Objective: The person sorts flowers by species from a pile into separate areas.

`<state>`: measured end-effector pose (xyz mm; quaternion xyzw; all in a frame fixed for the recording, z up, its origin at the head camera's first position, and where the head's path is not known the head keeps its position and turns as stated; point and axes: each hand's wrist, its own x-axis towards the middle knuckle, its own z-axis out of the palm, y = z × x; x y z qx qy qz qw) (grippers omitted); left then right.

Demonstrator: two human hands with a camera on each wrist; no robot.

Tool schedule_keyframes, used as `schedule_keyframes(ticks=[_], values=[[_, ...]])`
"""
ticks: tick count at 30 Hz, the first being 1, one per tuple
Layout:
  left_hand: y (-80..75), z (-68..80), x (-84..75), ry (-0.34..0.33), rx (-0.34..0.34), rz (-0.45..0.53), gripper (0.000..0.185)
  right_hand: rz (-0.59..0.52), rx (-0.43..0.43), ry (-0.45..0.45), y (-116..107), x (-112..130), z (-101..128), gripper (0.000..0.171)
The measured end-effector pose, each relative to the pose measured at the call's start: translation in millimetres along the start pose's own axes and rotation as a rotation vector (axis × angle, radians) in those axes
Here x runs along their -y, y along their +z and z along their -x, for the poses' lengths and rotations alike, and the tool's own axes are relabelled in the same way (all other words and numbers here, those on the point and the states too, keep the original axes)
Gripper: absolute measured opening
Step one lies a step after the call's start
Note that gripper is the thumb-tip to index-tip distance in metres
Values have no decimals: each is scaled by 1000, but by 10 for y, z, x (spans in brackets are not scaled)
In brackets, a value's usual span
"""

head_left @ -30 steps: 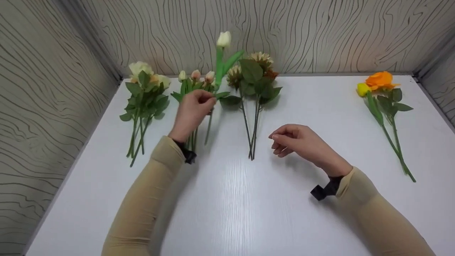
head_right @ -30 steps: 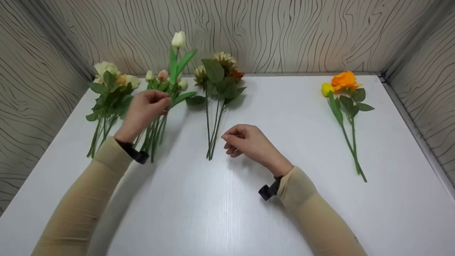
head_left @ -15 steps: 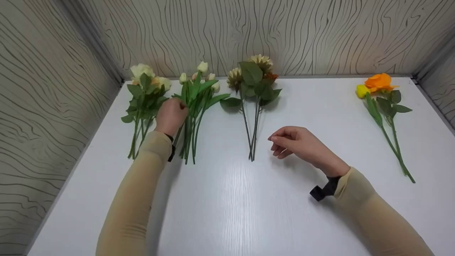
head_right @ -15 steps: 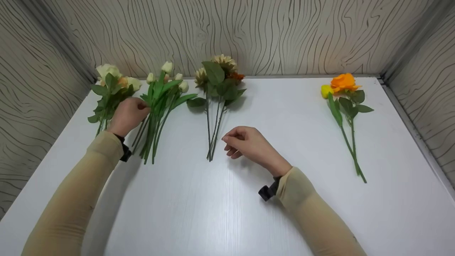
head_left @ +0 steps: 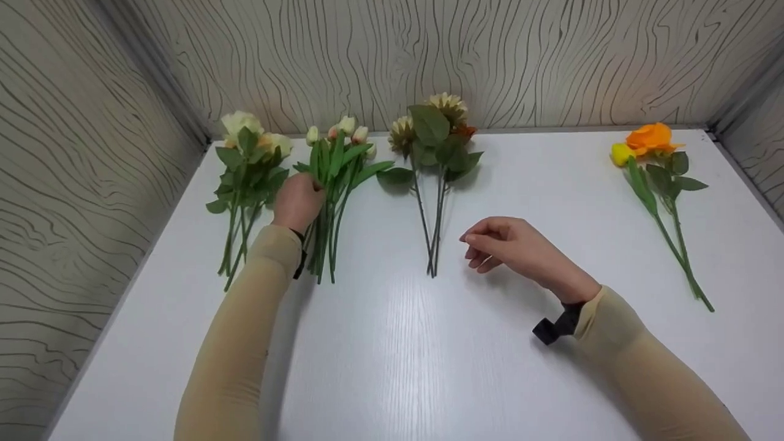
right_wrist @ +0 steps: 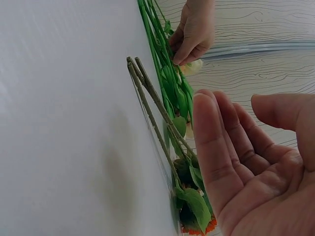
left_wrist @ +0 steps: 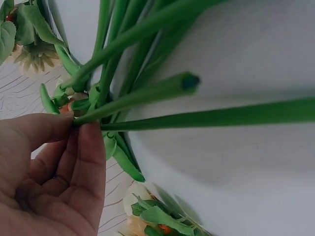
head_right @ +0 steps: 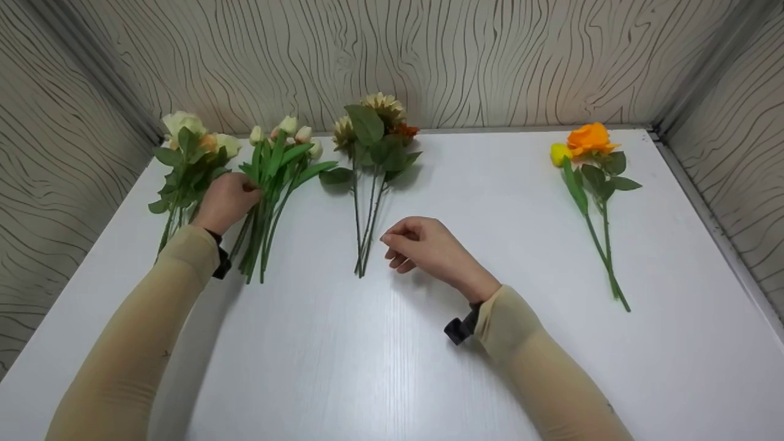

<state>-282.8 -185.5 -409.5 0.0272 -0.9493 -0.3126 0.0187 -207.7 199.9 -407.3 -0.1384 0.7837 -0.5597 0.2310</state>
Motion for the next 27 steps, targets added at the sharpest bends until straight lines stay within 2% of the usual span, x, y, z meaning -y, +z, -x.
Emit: schedule_keyframes(ticks=[6, 11, 17, 20, 23, 25, 27], values=[[10, -15, -8, -33, 22, -6, 42, 6, 3, 7, -1, -1, -10, 44], [-2, -4, -12, -41, 28, -1, 19, 3, 4, -6, 1, -13, -16, 42], [-26, 39, -126, -21, -11, 12, 20, 2, -1, -5, -18, -23, -15, 42], [14, 121, -304, 62, -78, 45, 22, 25, -17, 3, -55, -38, -13, 42], [150, 297, -536, 215, -125, 127, 27, 56, -44, 16, -113, -64, -19, 42], [283, 443, -697, 339, -103, 140, 30, 74, -65, 32, -160, -95, -34, 40], [419, 577, -853, 458, -48, 91, 36, 100, -89, 47, -214, -128, -52, 39]])
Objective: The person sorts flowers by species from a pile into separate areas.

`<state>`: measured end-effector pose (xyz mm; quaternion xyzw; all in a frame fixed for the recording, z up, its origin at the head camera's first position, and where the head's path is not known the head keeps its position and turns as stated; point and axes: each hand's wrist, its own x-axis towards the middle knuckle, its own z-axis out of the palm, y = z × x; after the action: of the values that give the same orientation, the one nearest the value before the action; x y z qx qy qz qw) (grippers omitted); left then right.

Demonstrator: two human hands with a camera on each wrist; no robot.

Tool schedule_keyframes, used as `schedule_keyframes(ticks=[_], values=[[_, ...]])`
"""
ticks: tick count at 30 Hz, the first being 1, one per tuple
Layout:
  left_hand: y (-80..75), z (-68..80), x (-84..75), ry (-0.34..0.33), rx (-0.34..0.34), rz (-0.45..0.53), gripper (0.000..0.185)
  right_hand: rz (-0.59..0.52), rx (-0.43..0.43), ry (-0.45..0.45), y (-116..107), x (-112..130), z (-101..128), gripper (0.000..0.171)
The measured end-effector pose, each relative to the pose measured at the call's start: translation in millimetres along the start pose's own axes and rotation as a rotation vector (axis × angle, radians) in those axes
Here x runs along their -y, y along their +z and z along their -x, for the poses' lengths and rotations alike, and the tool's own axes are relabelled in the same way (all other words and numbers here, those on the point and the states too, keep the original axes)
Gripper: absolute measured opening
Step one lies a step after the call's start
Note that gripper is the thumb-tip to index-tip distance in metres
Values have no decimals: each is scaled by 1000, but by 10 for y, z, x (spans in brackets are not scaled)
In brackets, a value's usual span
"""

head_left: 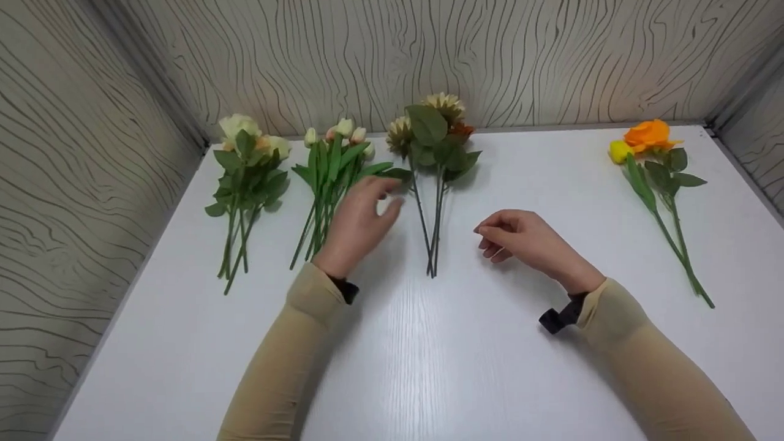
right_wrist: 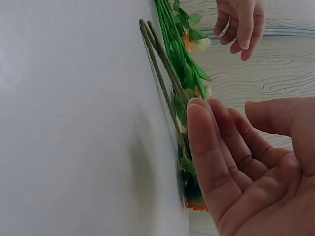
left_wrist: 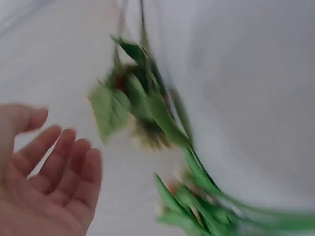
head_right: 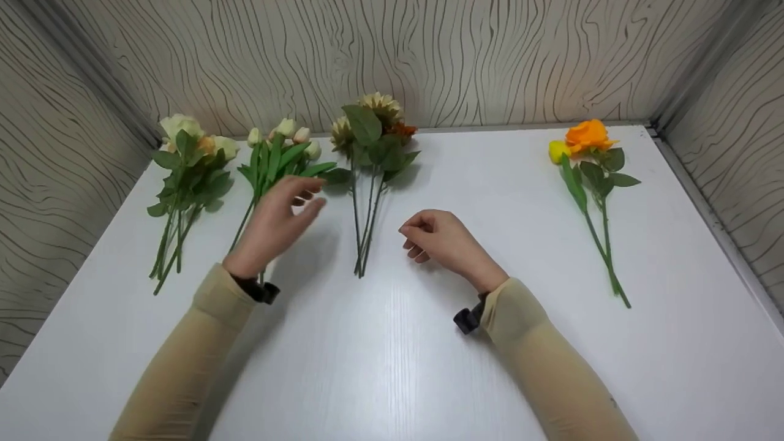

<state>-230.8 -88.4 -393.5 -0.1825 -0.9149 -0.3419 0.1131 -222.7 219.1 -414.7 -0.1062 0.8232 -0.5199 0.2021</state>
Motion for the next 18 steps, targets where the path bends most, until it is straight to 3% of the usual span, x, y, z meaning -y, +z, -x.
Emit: schedule_keyframes(ticks=[2, 6, 12, 18], values=[[131, 35, -166, 110, 81, -88, 45, 36, -24, 18, -55, -42, -28, 38], [330, 60, -443, 255, 187, -270, 58, 103, -72, 61, -194, -123, -55, 40], [550, 168, -758, 364, 273, -372, 65, 202, -142, 115, -502, -232, 12, 43], [724, 303, -957, 457, 342, -407, 67, 342, -247, 194, -1098, -386, 164, 51]])
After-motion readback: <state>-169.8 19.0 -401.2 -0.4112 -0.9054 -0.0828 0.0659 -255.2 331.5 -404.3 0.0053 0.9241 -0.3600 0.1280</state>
